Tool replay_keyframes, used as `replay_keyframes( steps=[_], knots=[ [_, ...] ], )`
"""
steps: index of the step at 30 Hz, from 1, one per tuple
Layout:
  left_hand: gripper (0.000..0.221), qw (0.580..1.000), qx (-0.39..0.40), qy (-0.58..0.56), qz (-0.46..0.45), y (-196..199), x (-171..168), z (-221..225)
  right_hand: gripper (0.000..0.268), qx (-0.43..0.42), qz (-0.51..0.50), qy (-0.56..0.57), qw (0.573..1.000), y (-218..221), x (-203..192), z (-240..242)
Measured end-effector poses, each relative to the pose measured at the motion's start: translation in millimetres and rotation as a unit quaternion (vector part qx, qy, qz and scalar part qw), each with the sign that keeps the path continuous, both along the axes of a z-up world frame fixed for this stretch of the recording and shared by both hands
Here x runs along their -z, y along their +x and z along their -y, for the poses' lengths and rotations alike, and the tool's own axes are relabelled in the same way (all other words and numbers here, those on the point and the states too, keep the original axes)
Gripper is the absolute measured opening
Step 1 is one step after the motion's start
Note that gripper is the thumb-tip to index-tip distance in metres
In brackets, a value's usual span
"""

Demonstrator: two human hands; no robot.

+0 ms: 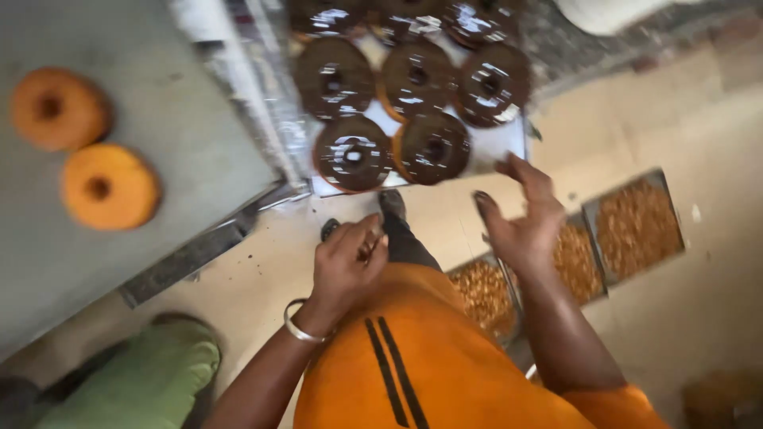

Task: Dip donuts into chocolate frosting and arrange them on a tray.

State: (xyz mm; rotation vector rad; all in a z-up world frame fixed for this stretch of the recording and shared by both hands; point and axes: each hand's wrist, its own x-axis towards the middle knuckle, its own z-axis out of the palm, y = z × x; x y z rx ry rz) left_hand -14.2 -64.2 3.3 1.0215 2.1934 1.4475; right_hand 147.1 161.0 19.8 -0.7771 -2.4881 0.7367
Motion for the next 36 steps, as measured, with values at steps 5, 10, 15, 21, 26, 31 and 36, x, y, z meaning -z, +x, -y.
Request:
replay_keyframes(
  steps=[5, 10, 15, 21, 26, 31, 36],
  knots=[
    [0.030, 0.990, -0.112, -0.007, 0.084, -10, -3, 76, 0.051, -0.064, -0.158, -0.107, 0.979, -42, -19, 18],
    [0.028, 0.946, -0.238, 0.003, 0.220, -2, 14, 140, 0.050, -0.277, -0.118, -0.164, 0.939, -154, -80, 67],
    [0.029, 0.910, -0.311, 0.017, 0.275, 13, 19, 184, 0.034, -0.370, -0.016, -0.150, 0.917, -314, -52, 120],
    [0.032, 0.877, -0.374, 0.018, 0.301, 29, 31, 234, 0.039, -0.326, 0.180, -0.095, 0.923, -400, -39, 196],
    [0.033, 0.840, -0.408, 0.028, 0.356, 34, 51, 261, 0.056, -0.313, 0.216, -0.014, 0.925, -399, -12, 223],
    [0.033, 0.859, -0.375, 0.034, 0.348, 23, 54, 265, 0.061, -0.291, 0.224, -0.067, 0.928, -391, -23, 231],
    [0.033, 0.884, -0.333, -0.003, 0.329, -2, 43, 252, 0.057, -0.259, 0.209, -0.225, 0.916, -349, -40, 214]
  ],
)
